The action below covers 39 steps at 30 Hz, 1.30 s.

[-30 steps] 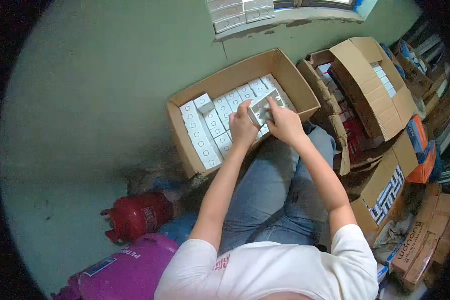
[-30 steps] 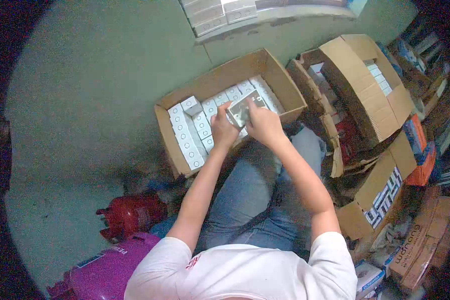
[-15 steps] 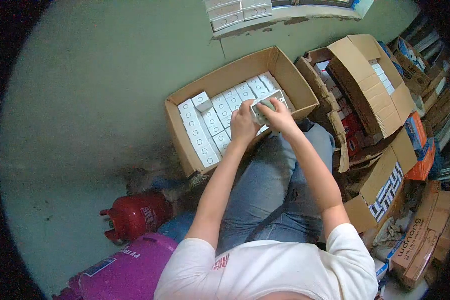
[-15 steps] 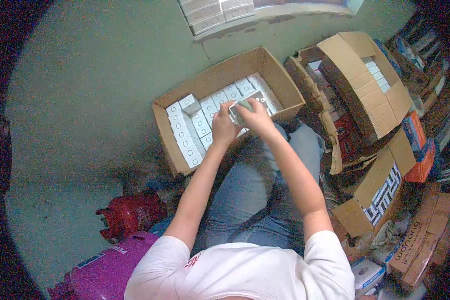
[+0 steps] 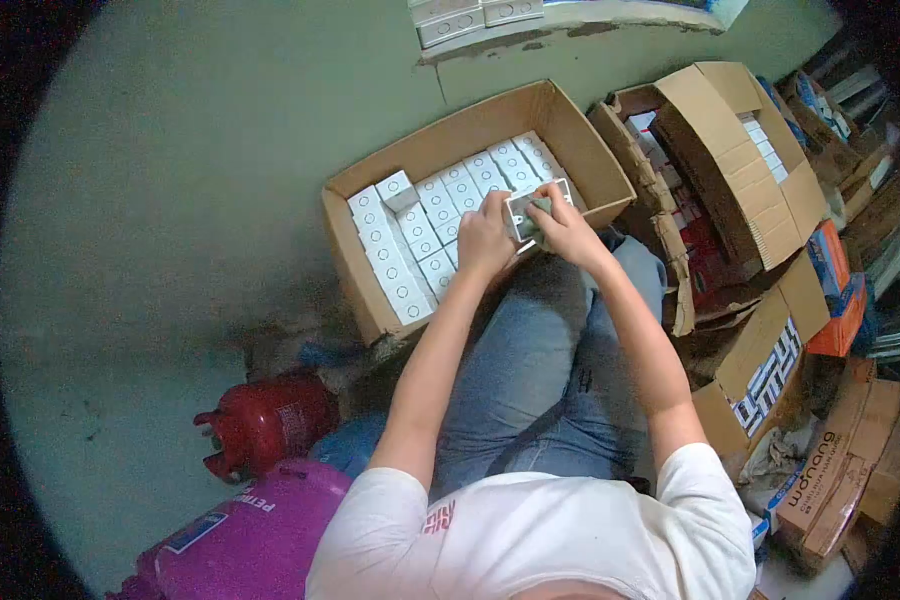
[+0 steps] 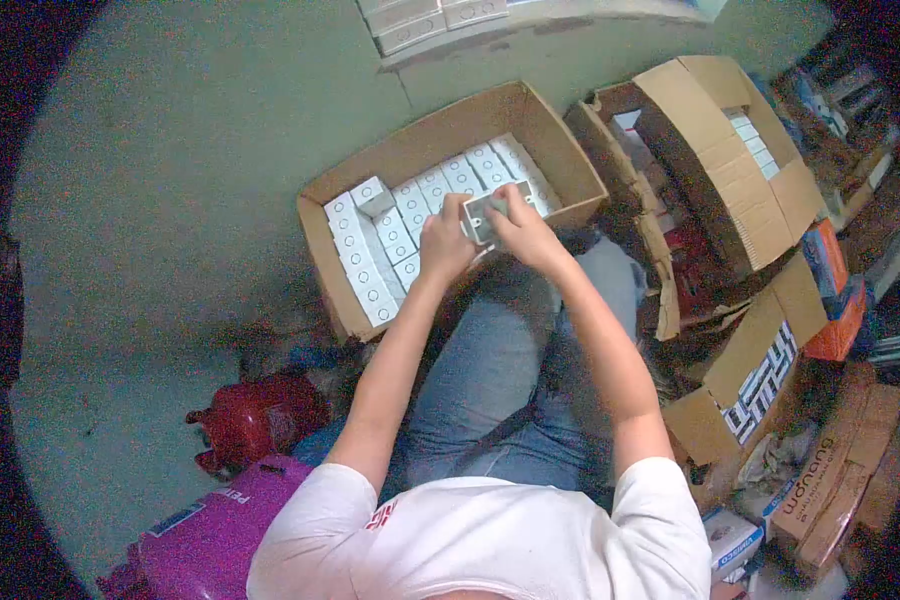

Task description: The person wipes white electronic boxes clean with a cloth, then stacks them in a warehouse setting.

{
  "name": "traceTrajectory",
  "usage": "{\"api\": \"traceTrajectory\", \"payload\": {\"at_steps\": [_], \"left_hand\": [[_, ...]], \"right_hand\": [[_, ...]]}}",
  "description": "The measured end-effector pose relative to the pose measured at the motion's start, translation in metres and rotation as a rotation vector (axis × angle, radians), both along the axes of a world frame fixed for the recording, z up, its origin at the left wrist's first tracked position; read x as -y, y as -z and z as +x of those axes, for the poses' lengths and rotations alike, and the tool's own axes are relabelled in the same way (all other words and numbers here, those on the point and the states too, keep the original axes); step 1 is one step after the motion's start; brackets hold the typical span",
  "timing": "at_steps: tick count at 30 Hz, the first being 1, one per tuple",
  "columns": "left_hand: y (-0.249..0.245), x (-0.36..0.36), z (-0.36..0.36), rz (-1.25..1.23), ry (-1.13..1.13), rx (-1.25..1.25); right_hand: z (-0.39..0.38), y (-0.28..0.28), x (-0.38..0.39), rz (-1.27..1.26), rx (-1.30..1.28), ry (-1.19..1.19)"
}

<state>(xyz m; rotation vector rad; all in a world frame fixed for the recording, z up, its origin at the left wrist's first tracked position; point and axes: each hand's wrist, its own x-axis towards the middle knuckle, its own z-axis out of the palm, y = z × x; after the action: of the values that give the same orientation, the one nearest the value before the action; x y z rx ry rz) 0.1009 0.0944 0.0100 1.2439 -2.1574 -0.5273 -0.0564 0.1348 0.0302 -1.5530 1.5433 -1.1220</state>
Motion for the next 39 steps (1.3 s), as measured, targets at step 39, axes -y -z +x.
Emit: {"api": "traceTrajectory", "payload": {"at_steps": [39], "left_hand": [[-0.017,-0.003,-0.003,0.28,-0.128,-0.191]], "right_hand": [[0.001,-0.043,-0.022,0.06,0.096,0.118]]}}
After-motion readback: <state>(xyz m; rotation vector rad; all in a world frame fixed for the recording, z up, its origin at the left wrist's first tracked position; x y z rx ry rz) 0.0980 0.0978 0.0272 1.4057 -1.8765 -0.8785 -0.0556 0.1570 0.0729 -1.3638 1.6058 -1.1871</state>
